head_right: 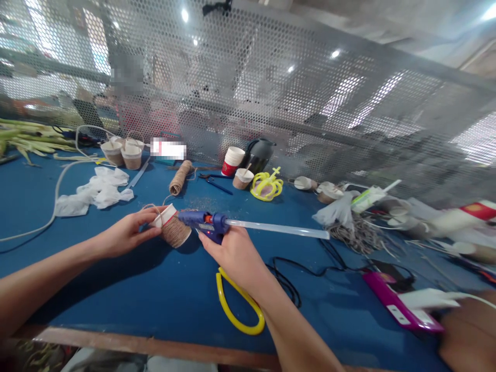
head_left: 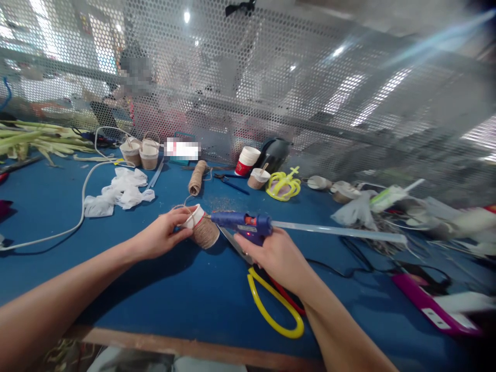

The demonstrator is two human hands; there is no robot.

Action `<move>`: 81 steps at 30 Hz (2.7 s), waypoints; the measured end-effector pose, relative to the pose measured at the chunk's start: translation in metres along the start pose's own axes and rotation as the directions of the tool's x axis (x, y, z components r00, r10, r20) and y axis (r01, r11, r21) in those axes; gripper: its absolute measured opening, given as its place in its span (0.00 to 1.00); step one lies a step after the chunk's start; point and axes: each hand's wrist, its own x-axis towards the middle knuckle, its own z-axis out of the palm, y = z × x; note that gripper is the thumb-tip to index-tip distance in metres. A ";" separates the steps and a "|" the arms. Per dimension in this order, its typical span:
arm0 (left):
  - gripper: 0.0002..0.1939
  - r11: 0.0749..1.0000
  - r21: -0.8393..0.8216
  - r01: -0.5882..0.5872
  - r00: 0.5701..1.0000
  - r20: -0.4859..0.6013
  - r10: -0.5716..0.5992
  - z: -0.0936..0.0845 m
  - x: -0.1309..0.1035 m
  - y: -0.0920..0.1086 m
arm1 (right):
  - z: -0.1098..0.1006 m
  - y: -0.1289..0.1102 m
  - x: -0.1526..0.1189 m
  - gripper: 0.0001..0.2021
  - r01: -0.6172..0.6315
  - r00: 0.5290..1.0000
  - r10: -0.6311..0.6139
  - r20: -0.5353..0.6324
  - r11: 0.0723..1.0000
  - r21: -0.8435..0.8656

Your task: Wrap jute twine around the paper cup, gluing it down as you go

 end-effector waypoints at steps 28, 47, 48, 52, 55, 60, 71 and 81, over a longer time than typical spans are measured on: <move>0.09 1.000 0.009 0.001 1.000 0.007 -0.001 0.000 0.000 0.002 | -0.002 0.001 0.003 0.13 -0.095 0.995 0.096 0.035 0.995 -0.038; 0.08 1.000 0.017 0.010 1.000 -0.009 -0.010 0.002 0.000 -0.003 | 0.004 -0.007 -0.009 0.11 0.151 0.986 -0.127 0.103 0.950 -0.274; 0.08 1.000 0.015 0.013 1.000 -0.009 -0.013 0.003 0.000 -0.004 | 0.004 -0.008 -0.009 0.11 0.161 0.985 -0.137 0.106 0.947 -0.279; 0.09 1.000 0.019 0.012 1.000 -0.005 -0.012 0.002 0.000 -0.005 | 0.003 -0.008 -0.008 0.11 0.137 0.988 -0.117 0.097 0.962 -0.236; 0.08 1.000 0.018 -0.001 1.000 0.007 0.001 0.000 0.000 -0.002 | 0.002 -0.006 -0.005 0.11 0.085 0.994 -0.075 0.082 0.989 -0.118; 0.08 1.000 -0.011 -0.013 0.999 0.030 0.013 -0.002 0.000 0.000 | -0.001 -0.002 -0.002 0.10 0.014 1.000 -0.014 0.015 0.999 -0.047; 0.07 1.000 -0.004 -0.018 0.999 0.027 0.018 0.000 0.000 -0.002 | 0.000 0.006 0.006 0.16 -0.137 0.989 0.141 0.041 0.987 -0.079; 0.08 1.000 -0.004 -0.019 1.000 0.024 0.019 -0.001 0.001 -0.003 | 0.000 -0.005 -0.004 0.08 -0.034 0.999 0.034 0.031 0.999 0.004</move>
